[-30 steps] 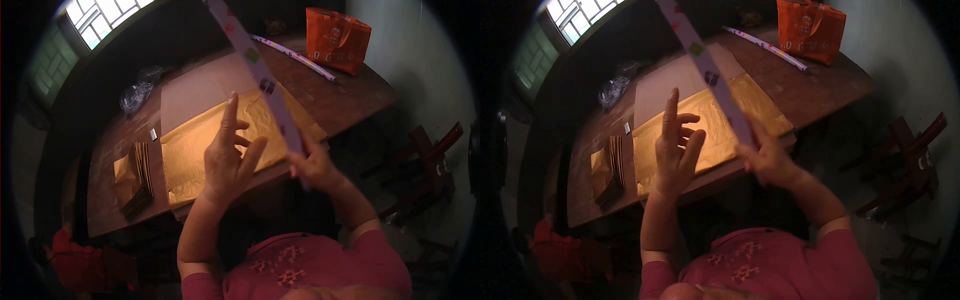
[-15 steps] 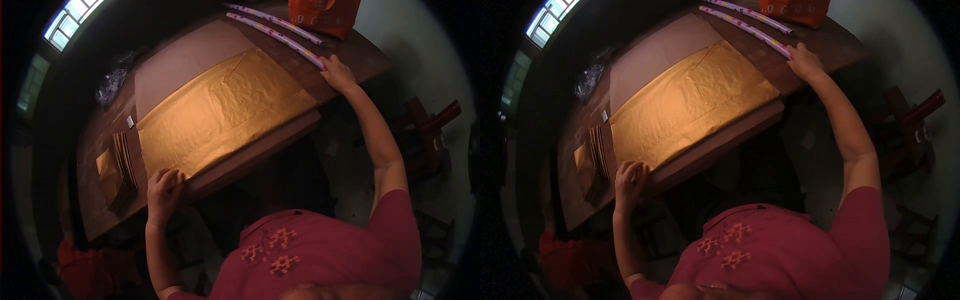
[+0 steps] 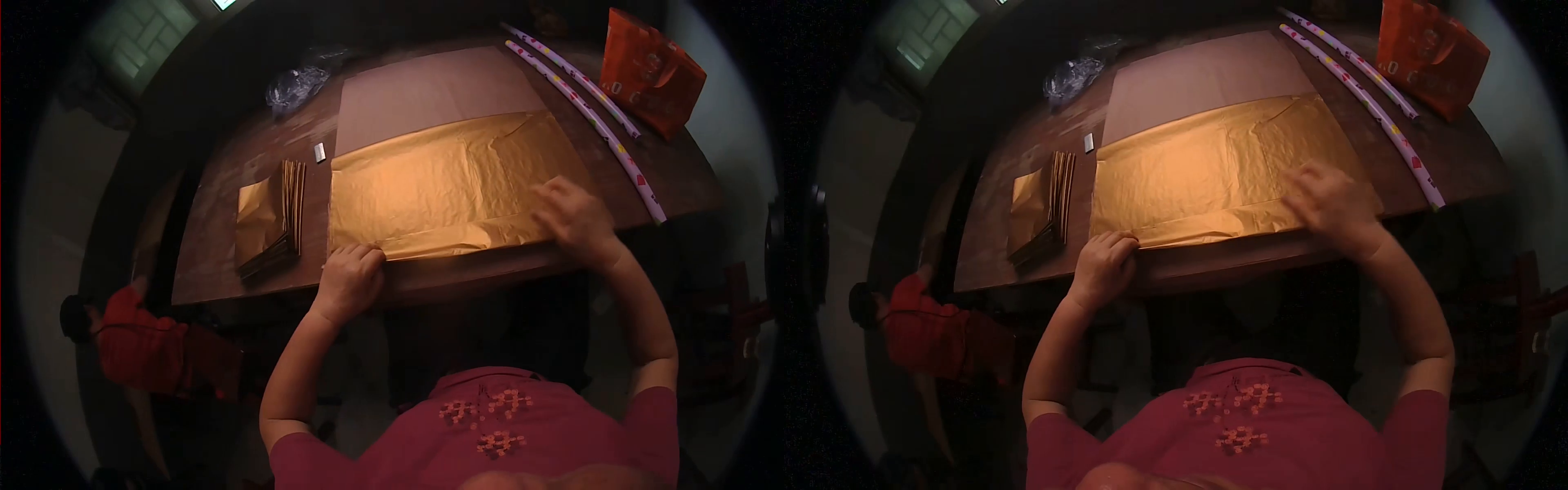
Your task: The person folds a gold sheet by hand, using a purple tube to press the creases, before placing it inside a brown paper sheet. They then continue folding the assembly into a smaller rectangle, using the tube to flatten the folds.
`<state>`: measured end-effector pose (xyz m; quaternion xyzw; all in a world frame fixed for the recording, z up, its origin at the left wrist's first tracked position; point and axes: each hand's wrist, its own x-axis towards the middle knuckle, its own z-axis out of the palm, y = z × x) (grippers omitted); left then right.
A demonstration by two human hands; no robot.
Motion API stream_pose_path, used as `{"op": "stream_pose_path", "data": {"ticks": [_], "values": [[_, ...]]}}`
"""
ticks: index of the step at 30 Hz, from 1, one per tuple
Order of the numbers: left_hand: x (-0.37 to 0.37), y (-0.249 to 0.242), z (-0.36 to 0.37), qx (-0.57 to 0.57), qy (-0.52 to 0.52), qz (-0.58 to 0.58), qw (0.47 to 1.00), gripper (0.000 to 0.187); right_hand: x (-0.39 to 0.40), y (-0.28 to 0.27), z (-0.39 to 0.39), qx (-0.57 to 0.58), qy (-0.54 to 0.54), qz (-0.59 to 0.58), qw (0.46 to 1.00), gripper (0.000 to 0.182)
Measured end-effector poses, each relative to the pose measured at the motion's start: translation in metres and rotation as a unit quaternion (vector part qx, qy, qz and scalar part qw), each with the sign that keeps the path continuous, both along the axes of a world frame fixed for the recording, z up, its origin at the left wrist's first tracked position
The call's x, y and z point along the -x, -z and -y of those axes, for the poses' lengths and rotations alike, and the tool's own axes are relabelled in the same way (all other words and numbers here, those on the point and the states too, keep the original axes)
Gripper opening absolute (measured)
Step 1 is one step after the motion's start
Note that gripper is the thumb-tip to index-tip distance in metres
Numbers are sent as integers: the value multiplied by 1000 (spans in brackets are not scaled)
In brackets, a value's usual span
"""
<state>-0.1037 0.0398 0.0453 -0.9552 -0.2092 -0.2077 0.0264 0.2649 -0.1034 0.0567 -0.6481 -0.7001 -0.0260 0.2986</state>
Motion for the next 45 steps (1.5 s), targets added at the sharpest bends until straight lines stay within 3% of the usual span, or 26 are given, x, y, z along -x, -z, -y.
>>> {"op": "stream_pose_path", "data": {"ticks": [4, 8, 12, 16, 17, 20, 23, 26, 29, 30, 31, 33, 34, 36, 37, 40, 42, 45], "values": [[-4, 2, 2, -2, -8, 7, 1000, 13, 89, 1, -28, -117, -144, 47, 982, 37], [-6, -4, -5, -5, -21, -21, 1000, 8, 145, 23, -68, -147, -115, 112, 976, 18], [-9, -26, -9, -53, -35, -14, 998, 9, 162, 34, -91, -123, -70, 151, 978, 12], [1, -61, -20, -90, -34, 36, 995, 57, 142, 5, -85, -193, -57, 130, 971, 6], [10, -61, -27, -28, -48, 88, 995, 77, 135, -4, -85, -200, -55, 111, 972, 6], [22, -57, -41, 113, -48, 313, 942, 94, 105, -37, -77, -197, -29, 49, 979, 6], [42, -32, -69, 296, -57, 366, 881, 97, 86, -49, -75, -193, -35, 15, 980, 6], [39, -3, -87, 262, -60, 338, 902, 98, 75, -52, -70, -181, -37, -37, 982, 9], [27, -8, -90, 265, -54, 306, 913, 100, 70, -50, -70, -180, -48, -57, 981, 12], [20, -6, -89, 311, -39, 348, 884, 88, 70, -50, -67, -172, -47, -64, 982, 12], [18, -7, -94, 312, -38, 348, 883, 88, 69, -50, -64, -162, -43, -71, 983, 12], [14, -9, -106, 271, -23, 252, 929, 76, 72, -48, -64, -174, -51, -66, 981, 10], [12, -5, -109, 304, -21, 266, 915, 52, 72, -45, -61, -184, -55, -60, 980, 9], [13, -3, -119, 320, -80, 181, 927, 34, 76, -43, -55, -170, -51, -6, 984, 5], [10, 3, -116, 388, -54, 229, 891, 22, 78, -38, -54, -177, -62, 2, 982, 3], [15, 3, -114, 451, -59, 198, 868, 20, 77, -19, -41, -177, -79, 17, 981, 2], [20, -2, -109, 322, -44, 82, 942, 20, 78, -12, -39, -184, -108, 23, 977, 3], [28, 13, -122, 366, -13, 129, 922, 18, 73, -12, -38, -187, -101, 18, 977, 3]]}}
